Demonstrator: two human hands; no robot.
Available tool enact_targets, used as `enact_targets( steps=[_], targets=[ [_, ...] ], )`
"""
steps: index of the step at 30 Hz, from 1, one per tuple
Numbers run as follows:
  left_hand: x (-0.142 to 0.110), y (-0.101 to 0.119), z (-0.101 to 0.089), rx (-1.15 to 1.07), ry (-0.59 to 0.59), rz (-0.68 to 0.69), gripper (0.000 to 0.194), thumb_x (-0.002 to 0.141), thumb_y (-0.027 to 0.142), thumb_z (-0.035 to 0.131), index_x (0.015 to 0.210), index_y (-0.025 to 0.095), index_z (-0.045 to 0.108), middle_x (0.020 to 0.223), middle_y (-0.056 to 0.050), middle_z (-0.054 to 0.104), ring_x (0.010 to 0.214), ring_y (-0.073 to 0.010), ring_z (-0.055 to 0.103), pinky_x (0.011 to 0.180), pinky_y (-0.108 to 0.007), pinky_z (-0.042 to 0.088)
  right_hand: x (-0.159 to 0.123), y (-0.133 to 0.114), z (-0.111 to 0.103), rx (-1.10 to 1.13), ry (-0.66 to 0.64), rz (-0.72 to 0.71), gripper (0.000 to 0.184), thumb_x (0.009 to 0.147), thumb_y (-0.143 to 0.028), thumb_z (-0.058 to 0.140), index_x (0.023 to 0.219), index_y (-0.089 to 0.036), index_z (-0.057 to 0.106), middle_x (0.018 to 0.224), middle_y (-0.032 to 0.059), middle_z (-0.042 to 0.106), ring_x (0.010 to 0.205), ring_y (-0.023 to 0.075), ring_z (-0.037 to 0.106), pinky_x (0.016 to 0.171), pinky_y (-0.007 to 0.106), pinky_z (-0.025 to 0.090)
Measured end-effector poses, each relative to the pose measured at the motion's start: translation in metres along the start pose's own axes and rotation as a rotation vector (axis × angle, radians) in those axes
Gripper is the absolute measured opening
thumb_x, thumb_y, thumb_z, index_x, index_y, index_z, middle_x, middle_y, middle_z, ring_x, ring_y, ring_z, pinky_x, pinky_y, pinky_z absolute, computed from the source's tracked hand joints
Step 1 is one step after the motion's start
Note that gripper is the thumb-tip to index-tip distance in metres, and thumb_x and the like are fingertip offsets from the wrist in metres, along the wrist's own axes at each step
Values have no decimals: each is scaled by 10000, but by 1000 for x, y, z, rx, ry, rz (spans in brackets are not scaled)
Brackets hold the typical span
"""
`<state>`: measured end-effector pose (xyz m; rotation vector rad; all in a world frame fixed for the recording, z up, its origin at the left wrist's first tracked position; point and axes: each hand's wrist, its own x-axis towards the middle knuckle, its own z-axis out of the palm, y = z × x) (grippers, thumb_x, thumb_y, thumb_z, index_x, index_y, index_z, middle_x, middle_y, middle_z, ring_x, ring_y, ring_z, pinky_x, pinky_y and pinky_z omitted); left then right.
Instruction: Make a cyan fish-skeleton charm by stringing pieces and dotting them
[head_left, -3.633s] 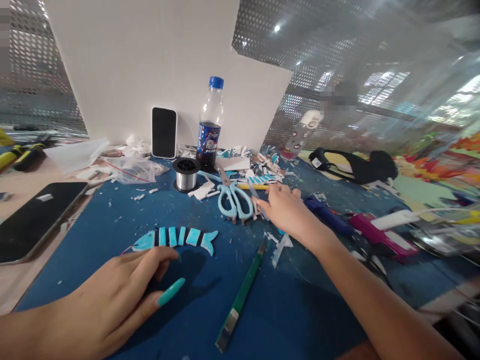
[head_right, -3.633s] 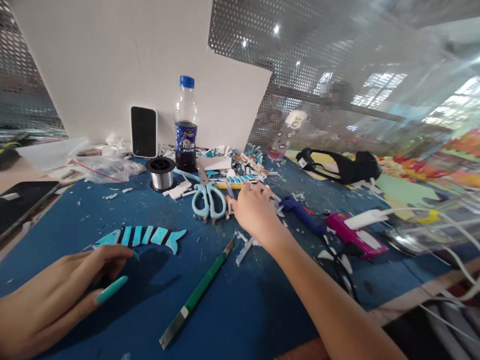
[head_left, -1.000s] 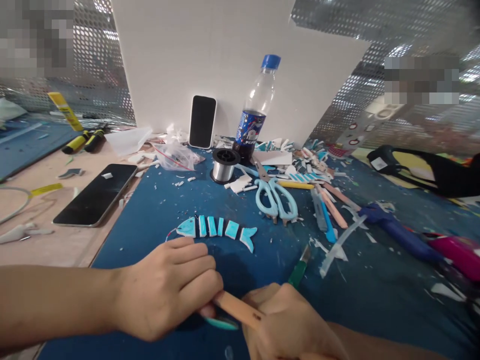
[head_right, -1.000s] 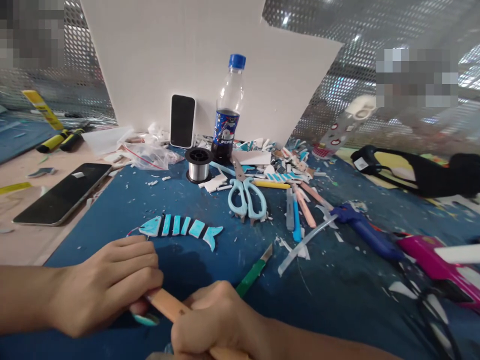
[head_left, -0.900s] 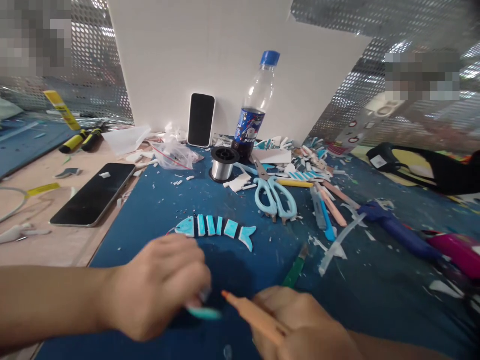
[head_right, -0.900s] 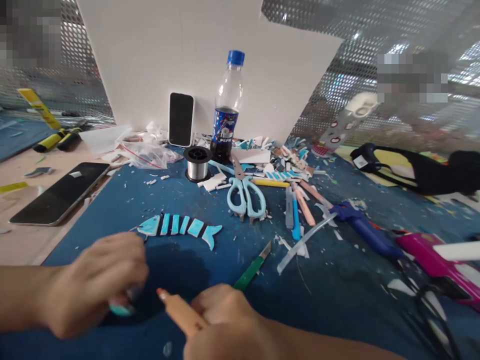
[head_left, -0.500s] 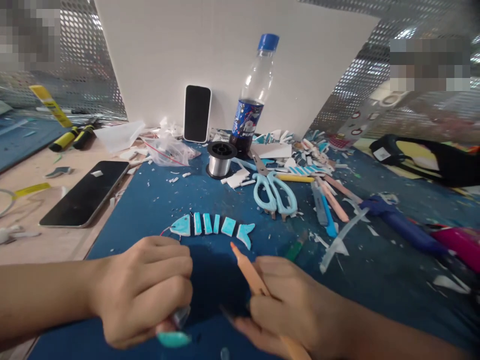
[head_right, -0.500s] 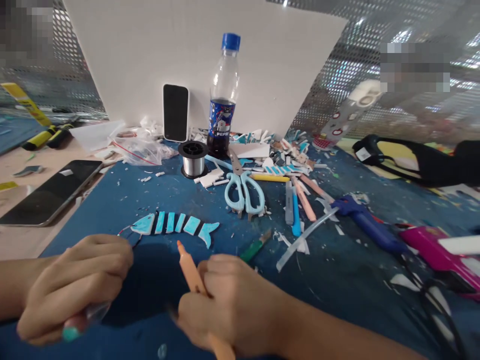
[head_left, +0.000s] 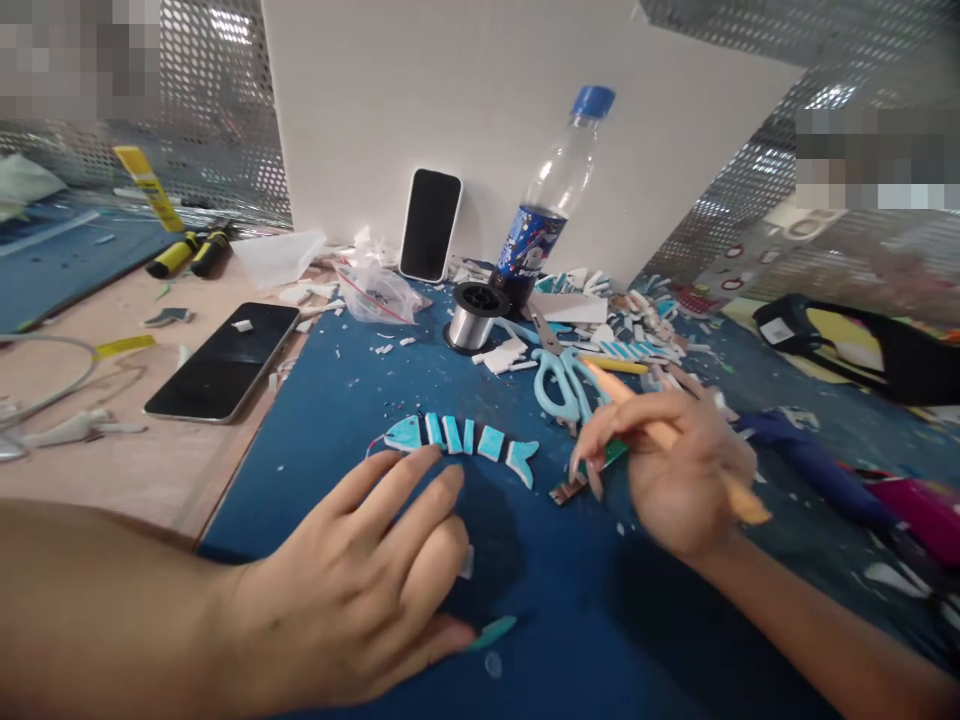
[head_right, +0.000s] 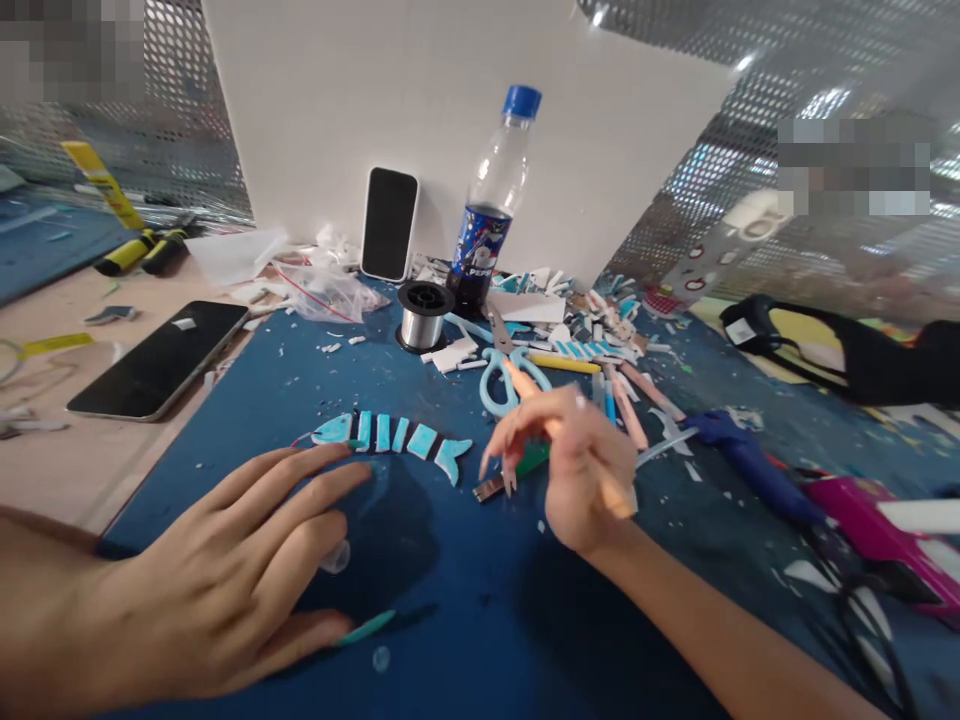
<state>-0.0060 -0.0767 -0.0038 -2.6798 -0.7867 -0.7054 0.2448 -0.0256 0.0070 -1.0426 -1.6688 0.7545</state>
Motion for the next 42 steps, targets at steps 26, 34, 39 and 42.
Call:
enact_targets(
  steps=[26, 34, 39, 42],
  targets=[
    [23, -62, 24, -386, -108, -573, 348, 680, 183, 711, 677, 190, 363, 720, 23, 515, 688, -152, 582, 597, -276, 495, 40, 2, 75, 102, -87, 5, 444, 867, -418, 521, 511, -208, 358, 343, -84, 386, 317, 60, 416, 463, 257, 448],
    [21, -62, 24, -754, -101, -661, 388, 700, 243, 726, 658, 189, 344, 887, -13, 564, 792, -157, 673, 684, -262, 559, 42, -1, 74, 161, -23, -33, 449, 864, -384, 531, 476, -208, 390, 371, -75, 334, 328, 56, 388, 465, 273, 467],
    [20, -60, 21, -642, -84, -545, 382, 689, 267, 744, 668, 177, 373, 879, -10, 572, 691, -108, 620, 591, -214, 522, 36, -5, 78, 122, -41, -102, 464, 853, -359, 553, 463, -198, 361, 416, -61, 346, 350, 44, 357, 416, 246, 398],
    [21, -60, 20, -529, -109, -504, 335, 693, 290, 743, 684, 170, 430, 813, 4, 578, 691, -108, 572, 590, -211, 488, 34, -5, 81, 114, -94, -162, 456, 870, -305, 530, 477, -191, 330, 440, -47, 366, 370, 45, 349, 368, 233, 318]
  ],
)
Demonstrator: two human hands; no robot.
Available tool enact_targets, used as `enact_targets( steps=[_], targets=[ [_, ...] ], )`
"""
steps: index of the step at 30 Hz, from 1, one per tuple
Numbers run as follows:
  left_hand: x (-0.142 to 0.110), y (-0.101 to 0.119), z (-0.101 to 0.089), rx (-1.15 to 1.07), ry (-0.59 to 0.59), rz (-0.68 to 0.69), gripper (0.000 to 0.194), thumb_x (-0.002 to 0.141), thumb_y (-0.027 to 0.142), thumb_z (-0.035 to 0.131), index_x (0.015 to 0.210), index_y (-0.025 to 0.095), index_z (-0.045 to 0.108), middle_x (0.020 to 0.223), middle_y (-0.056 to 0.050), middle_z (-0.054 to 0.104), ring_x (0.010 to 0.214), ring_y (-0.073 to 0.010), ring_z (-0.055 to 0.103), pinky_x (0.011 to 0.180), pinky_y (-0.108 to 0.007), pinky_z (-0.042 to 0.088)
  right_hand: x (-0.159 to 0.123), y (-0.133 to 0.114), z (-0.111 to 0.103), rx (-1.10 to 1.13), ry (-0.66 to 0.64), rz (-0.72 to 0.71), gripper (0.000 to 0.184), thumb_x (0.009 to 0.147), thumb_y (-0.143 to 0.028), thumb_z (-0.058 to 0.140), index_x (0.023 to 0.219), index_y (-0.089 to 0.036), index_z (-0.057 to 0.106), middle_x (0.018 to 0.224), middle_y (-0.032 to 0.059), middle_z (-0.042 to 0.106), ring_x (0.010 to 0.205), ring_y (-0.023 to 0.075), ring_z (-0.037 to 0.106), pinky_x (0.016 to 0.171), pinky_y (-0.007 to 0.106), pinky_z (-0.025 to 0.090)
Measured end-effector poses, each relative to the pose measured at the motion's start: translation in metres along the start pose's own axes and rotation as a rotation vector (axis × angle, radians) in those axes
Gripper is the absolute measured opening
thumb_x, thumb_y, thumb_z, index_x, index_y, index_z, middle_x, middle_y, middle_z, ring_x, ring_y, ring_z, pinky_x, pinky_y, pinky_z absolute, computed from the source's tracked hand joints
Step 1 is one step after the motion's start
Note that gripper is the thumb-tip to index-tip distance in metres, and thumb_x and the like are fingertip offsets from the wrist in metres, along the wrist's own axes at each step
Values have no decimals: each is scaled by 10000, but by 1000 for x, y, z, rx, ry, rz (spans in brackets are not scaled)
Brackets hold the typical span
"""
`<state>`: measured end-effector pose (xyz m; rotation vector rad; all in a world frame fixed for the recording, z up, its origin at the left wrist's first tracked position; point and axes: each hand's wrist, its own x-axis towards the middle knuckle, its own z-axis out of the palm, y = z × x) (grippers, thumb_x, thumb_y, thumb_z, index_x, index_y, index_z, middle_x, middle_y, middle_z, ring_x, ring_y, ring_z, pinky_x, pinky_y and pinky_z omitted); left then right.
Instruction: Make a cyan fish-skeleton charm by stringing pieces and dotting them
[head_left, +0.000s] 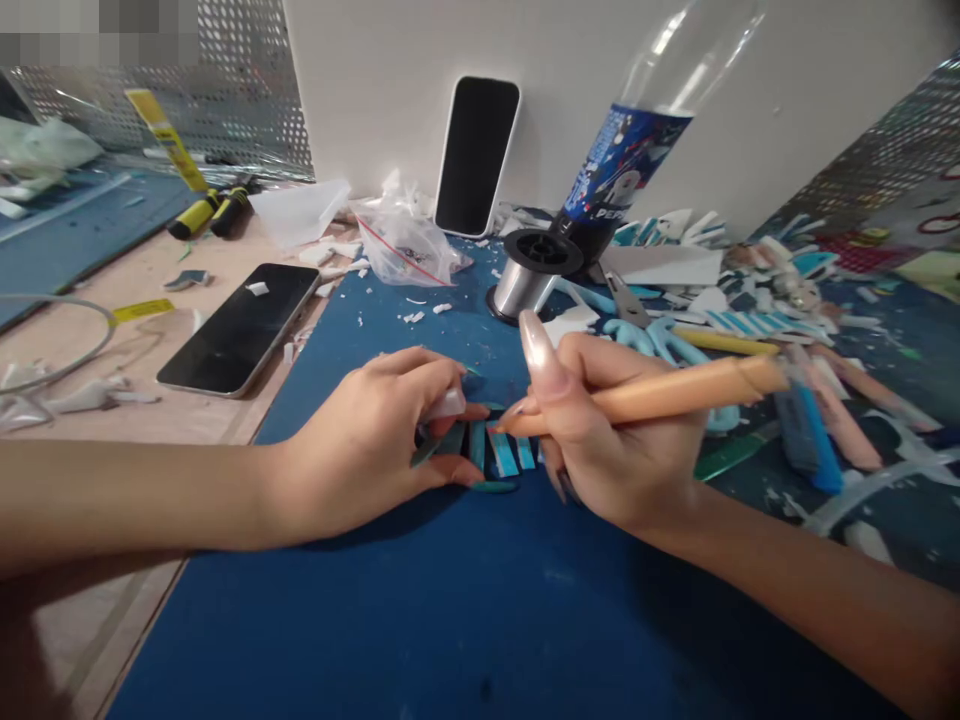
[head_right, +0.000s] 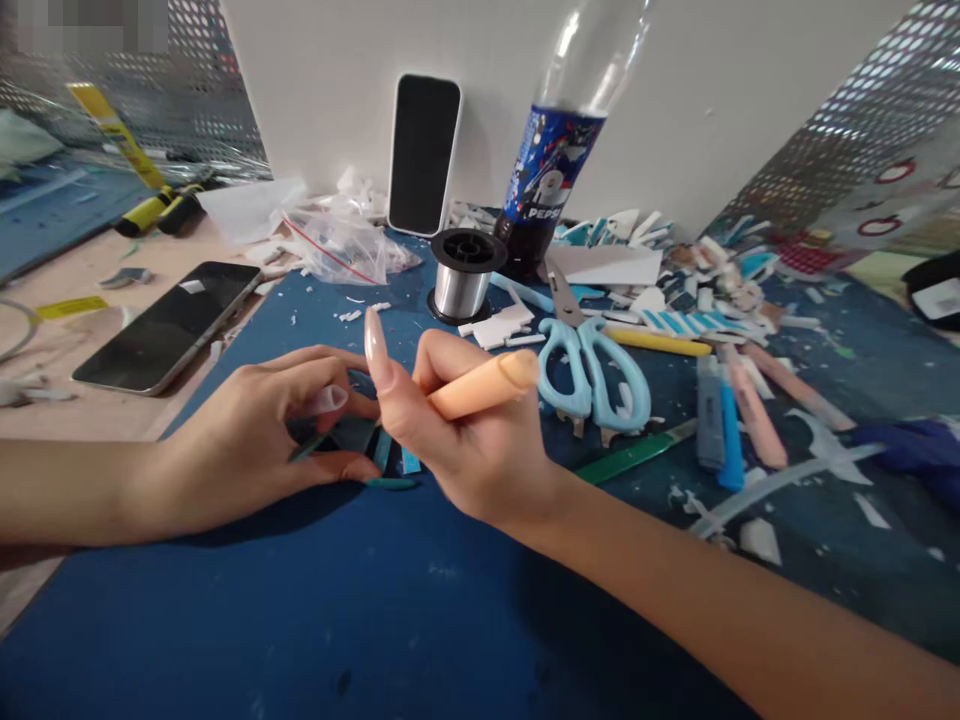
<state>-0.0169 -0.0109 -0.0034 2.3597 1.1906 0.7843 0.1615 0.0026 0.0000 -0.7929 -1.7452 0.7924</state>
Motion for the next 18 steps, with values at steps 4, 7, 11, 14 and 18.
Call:
enact_targets(
  steps=[4, 7, 11, 14, 18],
  targets=[
    [1, 0, 0, 53, -11, -60, 337, 654, 343, 773, 744, 157, 506, 768, 4, 561, 663, -114, 532, 562, -215, 442, 0, 1, 1, -30, -71, -14, 435, 883, -290, 507, 499, -195, 327, 445, -41, 389, 374, 51, 348, 348, 242, 280],
    [2, 0, 0, 75, -43, -71, 333, 665, 358, 764, 777, 156, 525, 780, -4, 581, 664, -124, 524, 569, -230, 422, 0, 2, 1, -48, -80, -2, 428, 890, -306, 498, 514, -196, 328, 454, -45, 386, 371, 46, 346, 350, 238, 279],
    [2, 1, -1, 90, -63, -44, 309, 694, 348, 743, 761, 158, 510, 768, -4, 596, 675, -130, 520, 584, -240, 402, 0, 3, 1, -73, -47, -18, 423, 902, -300, 480, 518, -195, 336, 455, -47, 353, 374, 47, 344, 353, 235, 277],
    [2, 1, -1, 97, -62, -24, 302, 707, 351, 733, 750, 157, 506, 755, 1, 582, 667, -125, 501, 583, -239, 386, 2, 4, 1, -85, -68, -7, 429, 900, -294, 487, 518, -197, 317, 457, -45, 341, 376, 50, 345, 353, 238, 271],
    [2, 1, -2, 71, -68, -45, 302, 700, 344, 741, 771, 150, 520, 709, 19, 524, 651, -117, 471, 569, -233, 368, 4, 4, 0, -72, -126, -3, 446, 891, -277, 506, 524, -199, 264, 468, -44, 337, 384, 52, 349, 364, 240, 274]
  ],
)
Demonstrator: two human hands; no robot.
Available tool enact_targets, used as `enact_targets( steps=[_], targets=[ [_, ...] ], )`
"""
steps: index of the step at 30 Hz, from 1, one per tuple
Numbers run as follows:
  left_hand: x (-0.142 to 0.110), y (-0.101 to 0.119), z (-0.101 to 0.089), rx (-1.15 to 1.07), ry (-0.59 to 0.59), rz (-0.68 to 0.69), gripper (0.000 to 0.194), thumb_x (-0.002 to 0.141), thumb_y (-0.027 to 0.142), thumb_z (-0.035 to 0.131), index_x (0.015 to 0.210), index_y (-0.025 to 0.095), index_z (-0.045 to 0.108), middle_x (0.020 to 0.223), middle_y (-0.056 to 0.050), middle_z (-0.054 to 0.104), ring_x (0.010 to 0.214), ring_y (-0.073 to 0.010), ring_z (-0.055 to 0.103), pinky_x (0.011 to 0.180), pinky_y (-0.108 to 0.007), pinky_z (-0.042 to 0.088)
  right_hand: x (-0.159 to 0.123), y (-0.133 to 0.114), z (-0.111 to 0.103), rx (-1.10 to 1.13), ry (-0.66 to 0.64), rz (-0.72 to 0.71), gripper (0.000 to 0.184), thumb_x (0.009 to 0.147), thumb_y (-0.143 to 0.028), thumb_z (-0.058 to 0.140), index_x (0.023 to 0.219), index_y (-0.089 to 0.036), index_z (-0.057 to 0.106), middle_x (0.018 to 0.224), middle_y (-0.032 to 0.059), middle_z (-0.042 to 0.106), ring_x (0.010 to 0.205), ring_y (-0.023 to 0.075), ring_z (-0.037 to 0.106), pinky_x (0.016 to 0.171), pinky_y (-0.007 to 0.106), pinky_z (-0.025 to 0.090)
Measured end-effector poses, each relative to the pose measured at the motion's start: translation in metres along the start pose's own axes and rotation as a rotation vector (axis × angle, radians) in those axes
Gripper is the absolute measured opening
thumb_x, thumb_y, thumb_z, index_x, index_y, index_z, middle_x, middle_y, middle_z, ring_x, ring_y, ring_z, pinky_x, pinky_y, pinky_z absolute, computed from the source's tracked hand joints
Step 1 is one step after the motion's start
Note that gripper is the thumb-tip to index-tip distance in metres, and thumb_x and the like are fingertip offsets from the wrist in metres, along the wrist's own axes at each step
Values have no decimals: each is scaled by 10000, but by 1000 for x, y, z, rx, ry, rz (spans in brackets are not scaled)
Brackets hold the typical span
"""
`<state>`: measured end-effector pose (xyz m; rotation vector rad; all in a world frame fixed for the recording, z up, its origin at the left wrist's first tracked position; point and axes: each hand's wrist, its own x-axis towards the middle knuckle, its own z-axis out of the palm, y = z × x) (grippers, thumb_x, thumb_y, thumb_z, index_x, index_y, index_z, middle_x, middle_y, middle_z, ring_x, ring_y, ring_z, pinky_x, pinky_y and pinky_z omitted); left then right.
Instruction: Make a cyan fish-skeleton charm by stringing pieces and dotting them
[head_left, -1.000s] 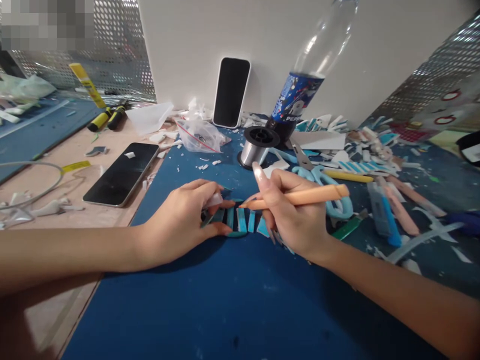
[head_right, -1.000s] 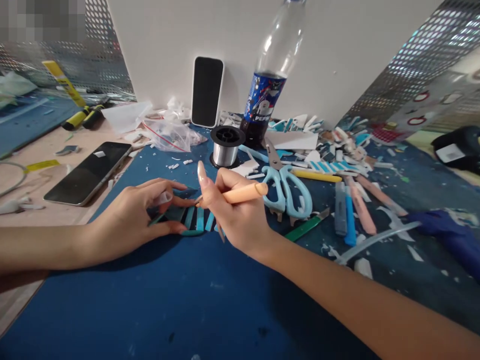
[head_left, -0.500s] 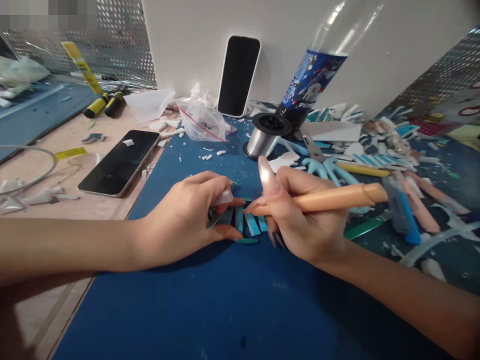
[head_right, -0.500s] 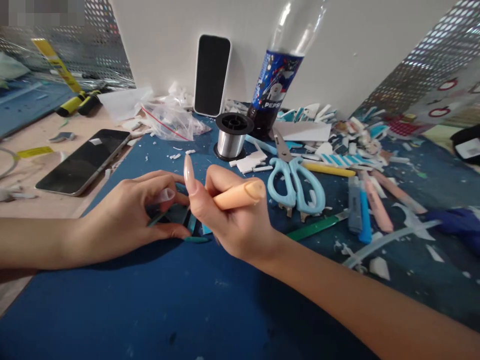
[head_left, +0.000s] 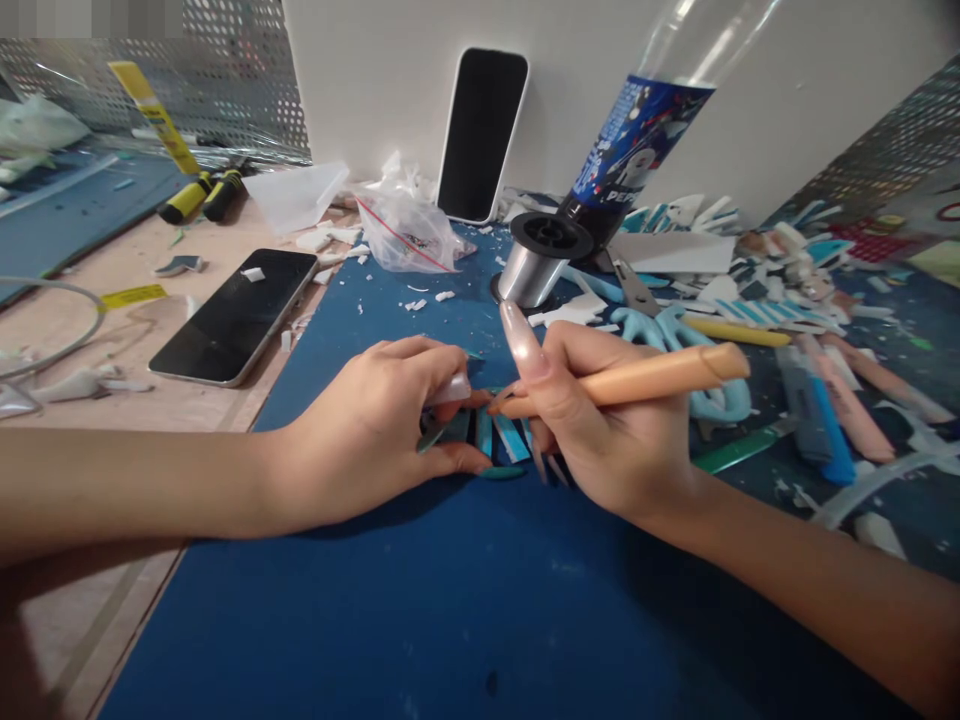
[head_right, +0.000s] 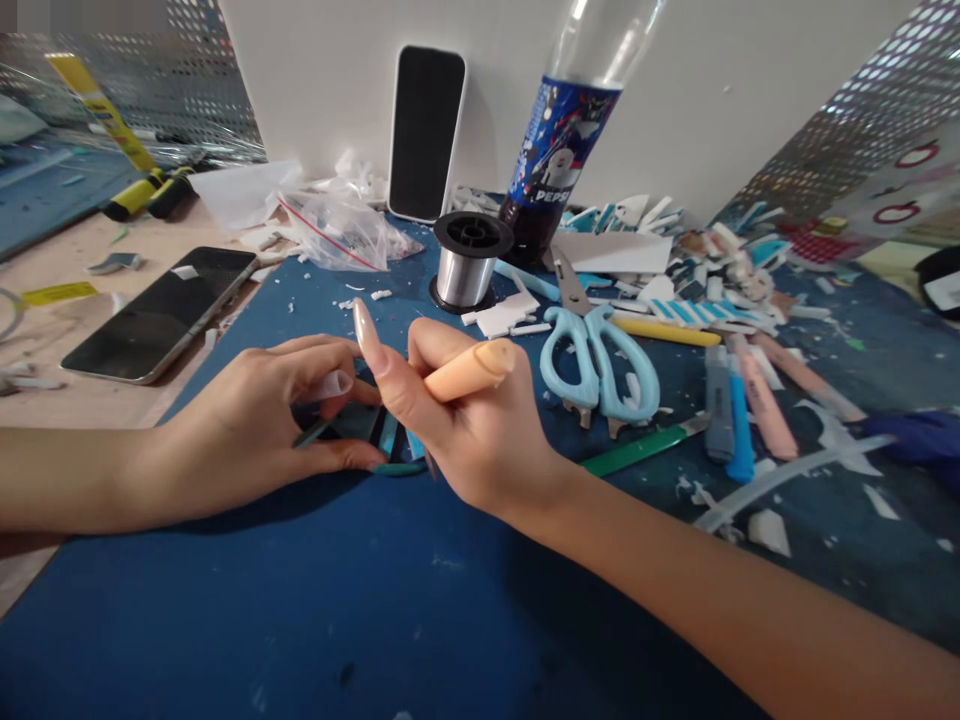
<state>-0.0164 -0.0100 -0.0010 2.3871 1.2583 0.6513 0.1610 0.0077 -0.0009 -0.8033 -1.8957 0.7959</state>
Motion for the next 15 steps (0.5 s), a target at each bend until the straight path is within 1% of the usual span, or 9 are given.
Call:
enact_targets(
  steps=[6, 11, 15],
  targets=[
    [2, -1, 1, -32, 13, -41, 331, 663, 332, 766, 805, 138, 539, 663, 35, 470, 617, -109, 440, 531, -223, 349, 1, 0, 0, -15, -30, -21, 443, 877, -215, 498, 529, -197, 225, 493, -45, 338, 407, 48, 367, 382, 229, 288],
    [3, -1, 0, -43, 15, -27, 316, 668, 320, 761, 791, 130, 540, 657, 34, 461, 626, -115, 439, 535, -232, 344, 2, -1, 1, -40, -32, -14, 436, 876, -240, 496, 527, -198, 239, 477, -53, 325, 387, 41, 348, 364, 224, 271],
    [3, 0, 0, -38, 9, -29, 320, 675, 345, 753, 772, 138, 530, 666, 31, 457, 635, -122, 445, 545, -242, 345, 2, -1, 1, -49, -44, -9, 443, 881, -284, 514, 521, -191, 272, 456, -53, 323, 379, 43, 352, 362, 221, 274]
  ],
)
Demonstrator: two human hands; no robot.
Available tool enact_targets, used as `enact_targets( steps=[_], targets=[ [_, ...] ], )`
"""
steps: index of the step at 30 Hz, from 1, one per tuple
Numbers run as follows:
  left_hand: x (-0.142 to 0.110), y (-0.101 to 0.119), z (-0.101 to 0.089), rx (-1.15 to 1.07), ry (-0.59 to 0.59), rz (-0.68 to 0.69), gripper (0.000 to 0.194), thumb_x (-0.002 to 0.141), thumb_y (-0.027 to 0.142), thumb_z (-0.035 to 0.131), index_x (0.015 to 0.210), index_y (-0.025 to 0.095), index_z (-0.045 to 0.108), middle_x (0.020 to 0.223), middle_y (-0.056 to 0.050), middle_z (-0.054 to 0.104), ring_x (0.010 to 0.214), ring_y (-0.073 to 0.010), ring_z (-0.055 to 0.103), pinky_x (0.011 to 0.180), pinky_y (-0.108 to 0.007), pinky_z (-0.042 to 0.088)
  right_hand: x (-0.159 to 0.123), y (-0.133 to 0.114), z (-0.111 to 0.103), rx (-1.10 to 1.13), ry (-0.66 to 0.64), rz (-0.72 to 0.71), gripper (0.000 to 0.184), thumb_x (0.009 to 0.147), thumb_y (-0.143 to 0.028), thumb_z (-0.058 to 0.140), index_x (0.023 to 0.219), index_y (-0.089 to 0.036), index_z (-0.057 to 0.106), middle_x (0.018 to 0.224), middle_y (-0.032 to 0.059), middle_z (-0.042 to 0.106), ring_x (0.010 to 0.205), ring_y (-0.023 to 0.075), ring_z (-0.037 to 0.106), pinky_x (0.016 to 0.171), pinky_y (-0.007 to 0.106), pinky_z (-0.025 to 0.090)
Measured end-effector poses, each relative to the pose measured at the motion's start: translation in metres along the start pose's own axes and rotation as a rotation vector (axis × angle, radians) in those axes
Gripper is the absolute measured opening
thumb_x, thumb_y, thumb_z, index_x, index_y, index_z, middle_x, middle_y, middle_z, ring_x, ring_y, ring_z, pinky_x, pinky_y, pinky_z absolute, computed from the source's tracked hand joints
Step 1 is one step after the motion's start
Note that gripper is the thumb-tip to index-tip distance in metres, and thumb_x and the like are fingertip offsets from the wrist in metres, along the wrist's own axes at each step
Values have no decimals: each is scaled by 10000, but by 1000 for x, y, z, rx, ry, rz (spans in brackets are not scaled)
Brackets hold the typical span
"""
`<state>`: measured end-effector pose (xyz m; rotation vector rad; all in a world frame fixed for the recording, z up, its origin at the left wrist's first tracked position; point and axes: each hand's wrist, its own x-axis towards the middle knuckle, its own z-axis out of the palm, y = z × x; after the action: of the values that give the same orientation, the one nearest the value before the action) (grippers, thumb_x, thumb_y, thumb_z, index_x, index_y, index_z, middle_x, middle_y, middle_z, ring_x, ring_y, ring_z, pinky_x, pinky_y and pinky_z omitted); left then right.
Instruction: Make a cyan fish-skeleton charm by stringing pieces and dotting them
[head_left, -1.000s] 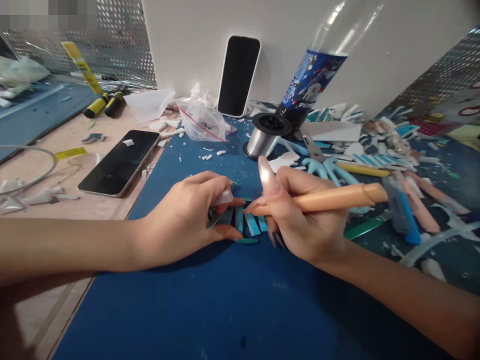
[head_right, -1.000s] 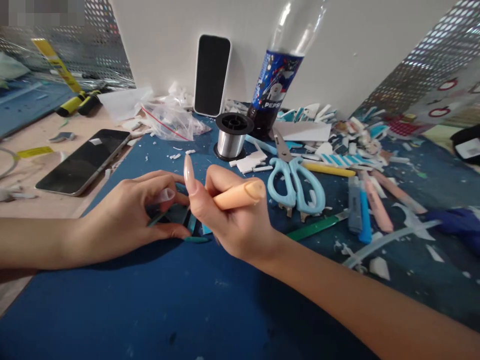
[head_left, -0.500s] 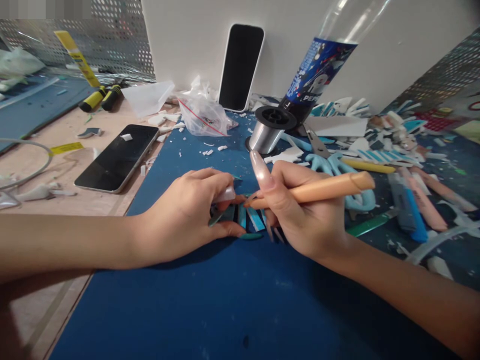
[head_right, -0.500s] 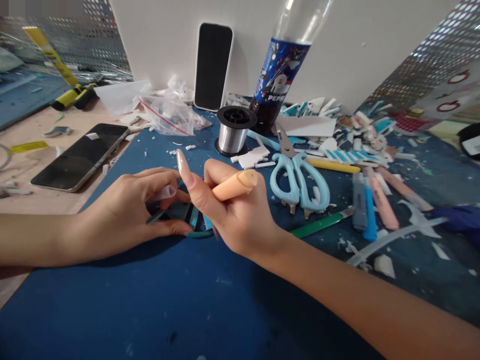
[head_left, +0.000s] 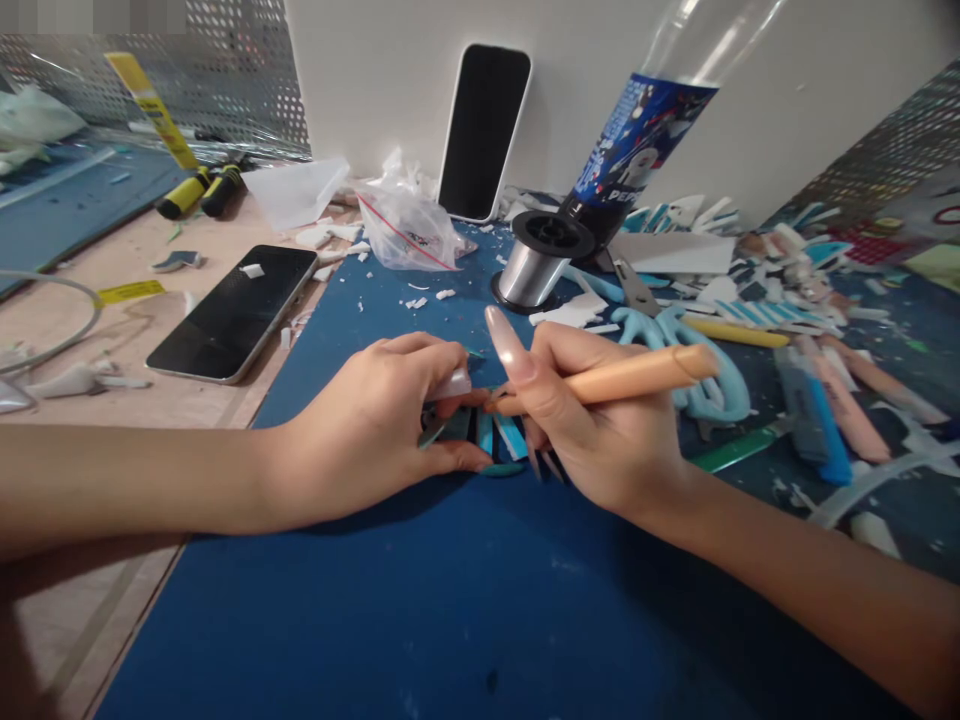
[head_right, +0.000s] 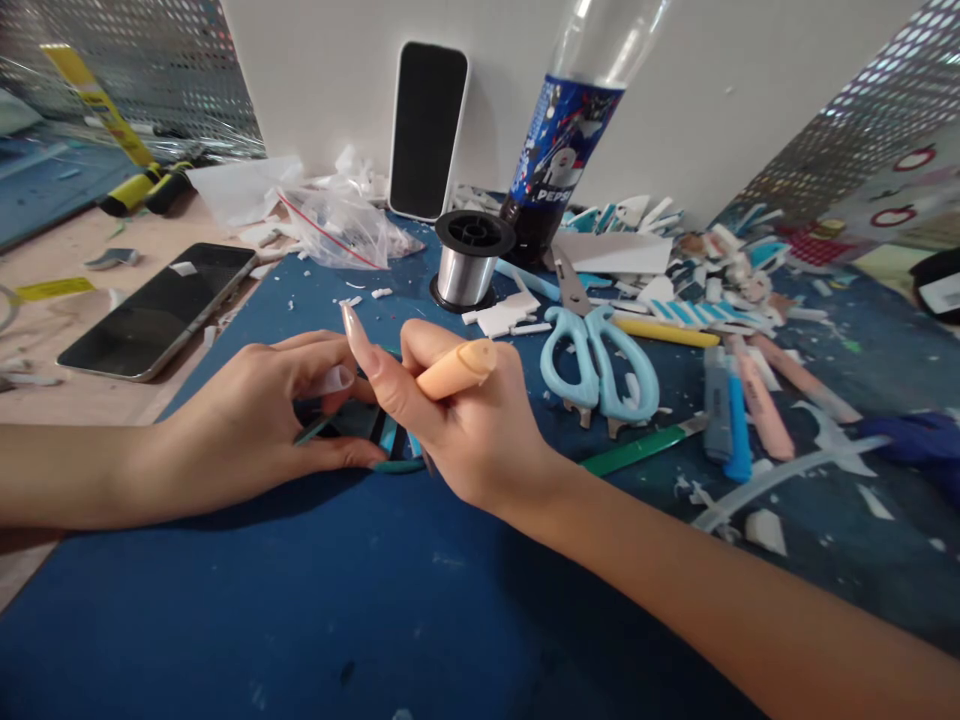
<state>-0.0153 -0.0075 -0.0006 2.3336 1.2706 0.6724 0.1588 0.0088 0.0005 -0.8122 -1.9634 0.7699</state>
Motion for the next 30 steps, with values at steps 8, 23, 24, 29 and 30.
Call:
enact_targets(
  steps=[8, 23, 24, 29, 30],
  targets=[
    [-1, 0, 0, -26, -31, -29, 310, 687, 355, 740, 844, 157, 560, 778, -4, 556, 685, -145, 499, 581, -260, 387, -4, -1, -1, -3, 77, 17, 433, 900, -286, 489, 508, -189, 334, 457, -40, 367, 381, 52, 348, 368, 253, 283],
    [-1, 1, -1, 7, -27, -9, 301, 691, 343, 737, 743, 160, 503, 680, 24, 468, 655, -132, 458, 552, -242, 351, -2, -2, -1, 1, 20, 2, 440, 896, -335, 489, 516, -194, 317, 454, -42, 343, 383, 52, 342, 350, 232, 265],
    [-1, 1, -1, 3, -27, -9, 301, 692, 344, 736, 746, 160, 505, 683, 24, 470, 652, -131, 457, 551, -242, 350, -2, -2, -1, 3, 27, 2, 431, 899, -320, 485, 520, -194, 322, 457, -42, 349, 384, 52, 345, 351, 232, 266],
    [-1, 0, 0, -19, -12, 14, 282, 697, 325, 735, 774, 162, 517, 674, 30, 469, 647, -130, 458, 549, -241, 346, -3, -2, -1, 42, 29, 10, 431, 898, -298, 484, 516, -190, 316, 468, -41, 370, 386, 51, 357, 354, 232, 275],
    [-1, -1, 0, -16, -12, 14, 277, 698, 319, 733, 784, 161, 522, 672, 30, 469, 650, -132, 459, 550, -242, 346, -3, -2, -1, 53, 21, 3, 433, 895, -292, 490, 513, -189, 313, 470, -42, 365, 385, 49, 356, 356, 231, 275]
  ],
)
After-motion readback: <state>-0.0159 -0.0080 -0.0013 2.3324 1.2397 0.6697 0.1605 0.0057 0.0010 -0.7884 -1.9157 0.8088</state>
